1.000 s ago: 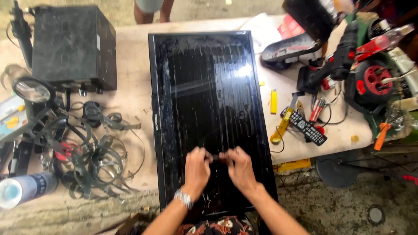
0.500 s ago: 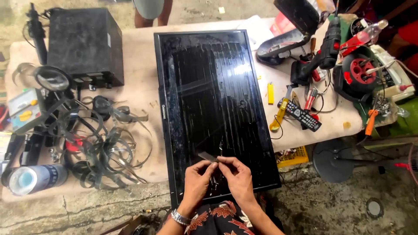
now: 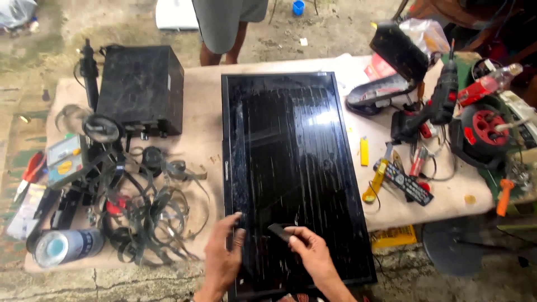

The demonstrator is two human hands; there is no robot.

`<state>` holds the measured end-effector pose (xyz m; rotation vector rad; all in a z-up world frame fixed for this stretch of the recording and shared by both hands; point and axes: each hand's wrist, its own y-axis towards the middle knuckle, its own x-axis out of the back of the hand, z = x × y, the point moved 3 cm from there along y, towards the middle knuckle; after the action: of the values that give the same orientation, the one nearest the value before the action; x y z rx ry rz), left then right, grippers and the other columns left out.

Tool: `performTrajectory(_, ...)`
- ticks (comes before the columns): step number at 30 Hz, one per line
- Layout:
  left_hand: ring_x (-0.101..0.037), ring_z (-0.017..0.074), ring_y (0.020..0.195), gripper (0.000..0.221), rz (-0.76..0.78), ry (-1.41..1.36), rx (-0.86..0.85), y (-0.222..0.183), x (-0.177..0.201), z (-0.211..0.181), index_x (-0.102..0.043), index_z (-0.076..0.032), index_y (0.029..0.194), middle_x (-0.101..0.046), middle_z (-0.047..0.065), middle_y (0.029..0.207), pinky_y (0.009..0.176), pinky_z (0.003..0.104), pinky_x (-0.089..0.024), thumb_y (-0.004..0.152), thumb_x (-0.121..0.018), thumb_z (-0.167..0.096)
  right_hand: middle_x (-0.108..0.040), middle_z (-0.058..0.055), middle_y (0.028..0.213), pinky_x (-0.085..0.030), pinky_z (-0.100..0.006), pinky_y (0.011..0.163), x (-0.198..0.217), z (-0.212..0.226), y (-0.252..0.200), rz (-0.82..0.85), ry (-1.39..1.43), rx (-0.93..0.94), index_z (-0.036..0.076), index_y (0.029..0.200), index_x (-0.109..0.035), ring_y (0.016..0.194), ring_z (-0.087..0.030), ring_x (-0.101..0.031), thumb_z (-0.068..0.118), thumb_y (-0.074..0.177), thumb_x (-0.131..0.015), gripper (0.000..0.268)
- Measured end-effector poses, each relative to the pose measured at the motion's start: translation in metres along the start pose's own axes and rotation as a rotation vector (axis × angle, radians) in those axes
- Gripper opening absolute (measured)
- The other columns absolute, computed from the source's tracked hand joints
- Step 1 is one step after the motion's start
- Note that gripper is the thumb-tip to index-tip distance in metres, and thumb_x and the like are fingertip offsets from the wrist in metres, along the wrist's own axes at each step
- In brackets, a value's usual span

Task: Scraping a damaged film or layer off a television screen using a small blade on a repair bench.

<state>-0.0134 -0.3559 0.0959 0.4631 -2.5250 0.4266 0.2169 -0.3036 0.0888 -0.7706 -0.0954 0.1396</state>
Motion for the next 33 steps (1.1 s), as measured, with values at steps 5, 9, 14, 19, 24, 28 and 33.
performTrajectory(5,-0.077,0.016,0.099,0.02,0.127,-0.134,-0.122,0.06,-0.028,-0.055,-0.078,-0.016,0.109,-0.082,0.001,0.106,0.089,0.03,-0.059,0.09,-0.073,-0.019,-0.08,-0.002,0.099,-0.056,-0.023,0.095,-0.015,0.05,0.037,0.112,-0.213,-0.046,0.013,0.115,-0.082,0.093,-0.011,-0.07,0.012,0.097,-0.065,0.025)
performTrajectory(9,-0.075,0.0148,0.081,0.012,0.011,-0.213,-0.134,0.079,-0.031,-0.054,-0.08,-0.012,0.092,-0.079,0.002,0.087,0.076,0.026,-0.057,0.086,-0.072,-0.007,-0.079,0.001,0.08,-0.054,-0.022,0.072,-0.023,0.062,0.073,0.199,-0.361,0.23,0.011,0.099,-0.084,0.073,-0.007,-0.067,0.014,0.088,-0.076,0.013)
performTrajectory(14,-0.073,0.0177,0.079,0.014,-0.011,-0.181,-0.133,0.091,-0.032,-0.052,-0.077,-0.008,0.099,-0.074,0.005,0.088,0.073,0.027,-0.06,0.089,-0.07,-0.001,-0.079,0.0,0.084,-0.06,-0.022,0.071,-0.047,0.09,0.097,0.314,-0.526,0.197,0.011,0.102,-0.082,0.073,-0.009,-0.07,0.018,0.084,-0.083,0.019)
performTrajectory(19,-0.073,0.0172,0.085,0.016,-0.142,-0.229,-0.099,0.088,-0.023,-0.039,-0.076,-0.008,0.102,-0.076,0.006,0.091,0.077,0.025,-0.064,0.09,-0.071,0.001,-0.083,0.0,0.094,-0.063,-0.023,0.085,-0.07,0.094,0.099,0.396,-0.534,0.245,0.011,0.103,-0.081,0.088,-0.011,-0.077,0.015,0.087,-0.077,0.016)
performTrajectory(24,-0.073,0.0163,0.081,0.012,-0.105,-0.202,-0.115,0.103,-0.014,-0.032,-0.077,-0.01,0.1,-0.076,0.004,0.089,0.074,0.025,-0.062,0.09,-0.074,-0.005,-0.081,-0.001,0.093,-0.062,-0.024,0.085,-0.078,0.093,0.105,0.321,-0.536,0.413,0.01,0.099,-0.079,0.087,-0.012,-0.076,0.014,0.089,-0.075,0.012)
performTrajectory(28,-0.069,0.0172,0.081,0.01,0.021,-0.127,-0.225,0.133,-0.016,-0.027,-0.074,-0.011,0.097,-0.072,0.003,0.088,0.074,0.029,-0.056,0.089,-0.075,-0.004,-0.078,-0.002,0.092,-0.063,-0.024,0.08,-0.083,0.107,0.11,0.218,-0.541,0.595,0.008,0.101,-0.076,0.084,-0.012,-0.075,0.008,0.091,-0.071,0.011)
performTrajectory(33,-0.071,0.018,0.083,0.006,-0.092,-0.157,-0.206,0.166,-0.007,-0.023,-0.075,-0.012,0.094,-0.075,0.003,0.089,0.078,0.03,-0.057,0.091,-0.071,-0.008,-0.08,-0.001,0.098,-0.06,-0.025,0.088,-0.098,0.129,0.118,0.115,-0.509,0.525,0.01,0.103,-0.077,0.092,-0.012,-0.075,0.01,0.092,-0.07,0.014)
